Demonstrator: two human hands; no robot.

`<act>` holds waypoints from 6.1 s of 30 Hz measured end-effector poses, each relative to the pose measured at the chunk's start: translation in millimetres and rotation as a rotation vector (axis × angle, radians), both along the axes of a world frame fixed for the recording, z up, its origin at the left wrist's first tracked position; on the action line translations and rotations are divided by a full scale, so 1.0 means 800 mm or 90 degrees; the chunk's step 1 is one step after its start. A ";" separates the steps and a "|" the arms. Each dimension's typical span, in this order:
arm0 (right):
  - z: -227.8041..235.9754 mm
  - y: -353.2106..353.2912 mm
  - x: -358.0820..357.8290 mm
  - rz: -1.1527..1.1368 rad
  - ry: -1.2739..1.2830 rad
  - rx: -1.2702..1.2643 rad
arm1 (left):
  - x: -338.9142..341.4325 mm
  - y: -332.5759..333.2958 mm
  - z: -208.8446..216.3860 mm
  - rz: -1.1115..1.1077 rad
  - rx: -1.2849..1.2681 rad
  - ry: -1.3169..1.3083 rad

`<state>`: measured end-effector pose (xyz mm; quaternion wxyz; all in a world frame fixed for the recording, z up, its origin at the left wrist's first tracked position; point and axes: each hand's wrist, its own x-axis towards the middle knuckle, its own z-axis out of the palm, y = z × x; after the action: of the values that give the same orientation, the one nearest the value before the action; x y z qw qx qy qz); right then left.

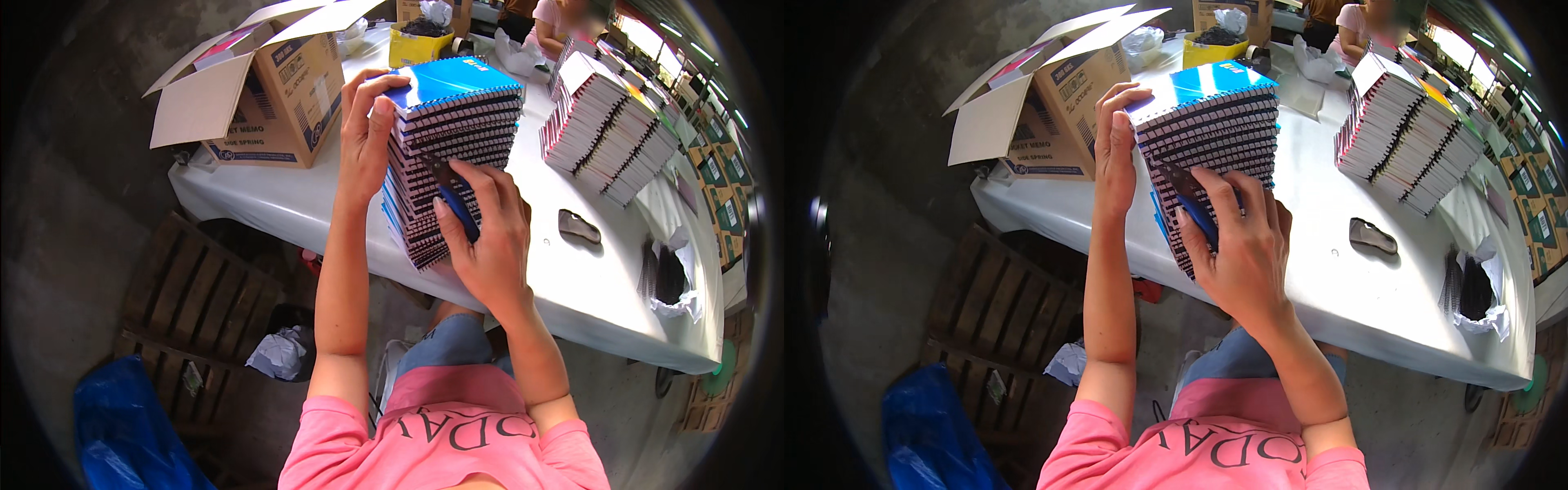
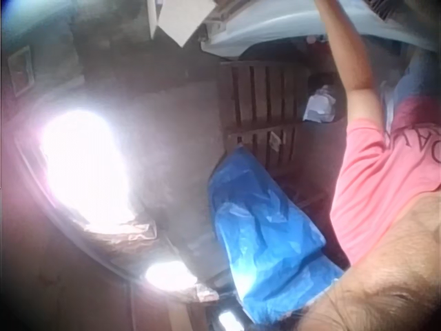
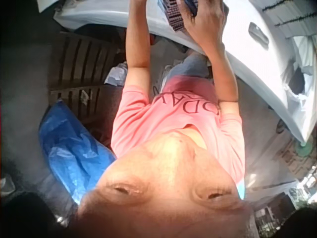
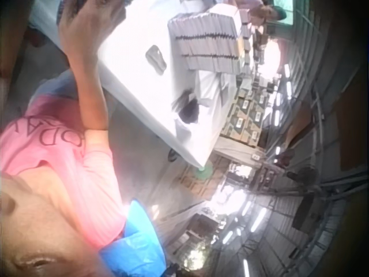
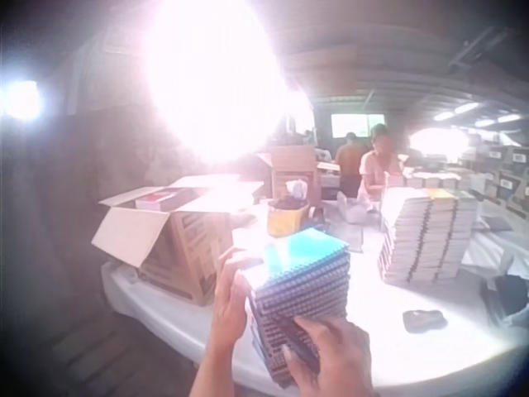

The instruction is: The person trims the ends of wire spirals on small notebooks using blue nippers, picking up individual notebooks and notebooks from a stack to cut the excess wire.

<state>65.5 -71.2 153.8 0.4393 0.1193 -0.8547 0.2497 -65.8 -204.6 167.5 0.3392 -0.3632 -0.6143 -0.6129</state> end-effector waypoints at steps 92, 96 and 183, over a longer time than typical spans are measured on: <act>-0.029 -0.002 -0.002 0.163 -0.206 -0.191 | -0.007 0.000 -0.006 -0.029 -0.007 0.008; -0.006 0.004 0.007 0.437 -0.583 -0.684 | -0.005 -0.001 -0.007 -0.026 -0.007 0.020; -0.047 0.014 0.014 0.369 -0.619 -0.540 | -0.012 -0.006 -0.008 -0.072 -0.014 -0.074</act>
<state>76.6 -60.1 116.0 -0.0683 0.0357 -0.7167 0.6931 -75.7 -209.6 161.2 0.2636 -0.3650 -0.6184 -0.6442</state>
